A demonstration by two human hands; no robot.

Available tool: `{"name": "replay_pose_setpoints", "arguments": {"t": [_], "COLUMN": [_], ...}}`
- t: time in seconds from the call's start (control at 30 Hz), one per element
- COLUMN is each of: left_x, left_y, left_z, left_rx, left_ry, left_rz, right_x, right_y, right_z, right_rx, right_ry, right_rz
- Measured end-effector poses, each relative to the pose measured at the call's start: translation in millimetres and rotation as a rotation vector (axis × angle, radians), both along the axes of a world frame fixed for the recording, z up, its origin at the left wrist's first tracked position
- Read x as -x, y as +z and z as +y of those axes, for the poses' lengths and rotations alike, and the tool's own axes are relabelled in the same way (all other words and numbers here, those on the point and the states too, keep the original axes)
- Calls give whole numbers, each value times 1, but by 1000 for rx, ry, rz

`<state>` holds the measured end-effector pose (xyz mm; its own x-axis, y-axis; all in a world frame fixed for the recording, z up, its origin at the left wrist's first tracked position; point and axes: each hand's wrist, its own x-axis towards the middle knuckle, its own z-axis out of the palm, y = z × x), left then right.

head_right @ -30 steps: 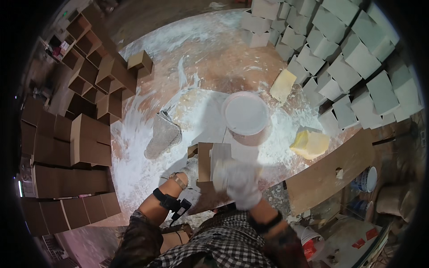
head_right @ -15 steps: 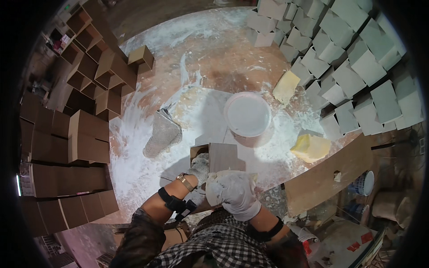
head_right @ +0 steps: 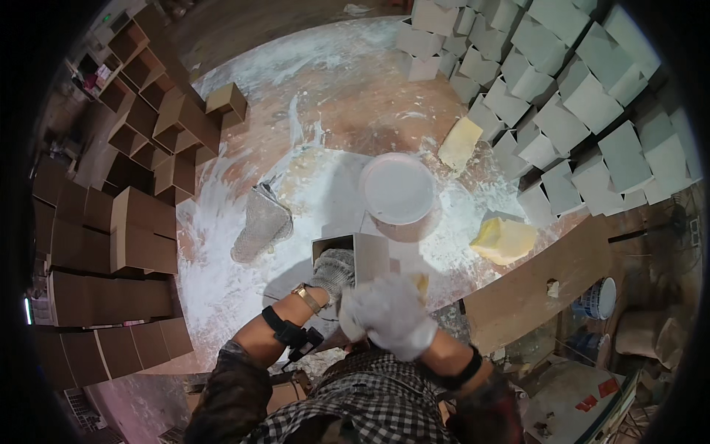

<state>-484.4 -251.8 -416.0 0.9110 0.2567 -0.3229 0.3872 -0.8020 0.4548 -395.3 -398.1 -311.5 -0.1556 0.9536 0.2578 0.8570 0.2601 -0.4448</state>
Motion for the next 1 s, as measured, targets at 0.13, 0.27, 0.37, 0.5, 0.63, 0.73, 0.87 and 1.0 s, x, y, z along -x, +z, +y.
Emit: {"name": "replay_pose_setpoints", "arguments": {"t": [0.13,0.27,0.37,0.5,0.63,0.73,0.87,1.0], "left_x": [13,36,63,67,53,63,44,25], "left_y": [-4,-45,-79,-64,-78,-102,-69,-17], "left_z": [7,32,56,58,60,68,57,43], "left_rx": [-174,54,441,47,-92,-82,55,-12], "left_ry": [39,-11,-80,-116,-79,-14,88,119], "left_rz": [-44,-5,-156,27,54,36,90,210], "right_x": [9,18,24,28,-17,-8,21,-13], "right_y": [-20,-32,-25,-36,-79,-79,-56,-79], "right_z": [-48,-62,-45,0,55,61,23,52], "right_rx": [-166,-386,-321,-312,-270,-361,-338,-292], "right_ry": [-56,-458,-411,-397,-483,-309,-291,-403], "right_rz": [364,196,136,-65,111,452,170,354]}}
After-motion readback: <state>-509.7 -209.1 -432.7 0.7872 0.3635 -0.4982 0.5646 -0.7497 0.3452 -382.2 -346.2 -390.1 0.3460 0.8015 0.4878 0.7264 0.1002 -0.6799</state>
